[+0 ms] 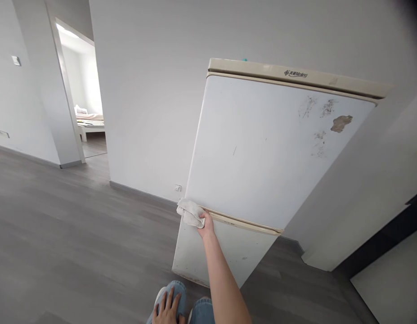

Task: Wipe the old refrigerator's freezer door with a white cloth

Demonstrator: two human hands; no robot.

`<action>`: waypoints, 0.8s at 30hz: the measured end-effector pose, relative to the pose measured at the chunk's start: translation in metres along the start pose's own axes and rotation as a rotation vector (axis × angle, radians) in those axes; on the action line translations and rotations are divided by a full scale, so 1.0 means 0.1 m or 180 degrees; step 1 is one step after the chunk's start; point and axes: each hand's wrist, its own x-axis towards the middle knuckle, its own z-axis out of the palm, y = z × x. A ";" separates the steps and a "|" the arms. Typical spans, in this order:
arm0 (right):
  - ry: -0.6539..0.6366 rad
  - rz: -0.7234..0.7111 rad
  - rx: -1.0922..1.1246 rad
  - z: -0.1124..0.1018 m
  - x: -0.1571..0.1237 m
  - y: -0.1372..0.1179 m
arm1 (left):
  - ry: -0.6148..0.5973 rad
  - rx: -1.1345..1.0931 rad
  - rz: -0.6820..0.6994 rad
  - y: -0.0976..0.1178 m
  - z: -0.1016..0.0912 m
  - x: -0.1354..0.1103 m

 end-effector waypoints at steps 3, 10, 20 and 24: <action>0.0041 -0.0067 0.0001 0.01 -0.02 0.01 | -0.0186 0.0023 -0.0032 -0.01 -0.01 0.04; 0.0085 -0.0167 -0.0003 0.06 -0.05 0.01 | -0.0242 -0.0052 -0.0044 -0.02 -0.02 0.10; 0.0143 0.0079 0.0021 -0.24 -0.84 0.18 | 0.0406 0.0024 0.0141 0.00 0.11 -0.06; 0.0157 0.0150 -0.0055 -0.37 -1.23 0.09 | 0.0393 -0.0029 0.0190 0.00 0.09 -0.15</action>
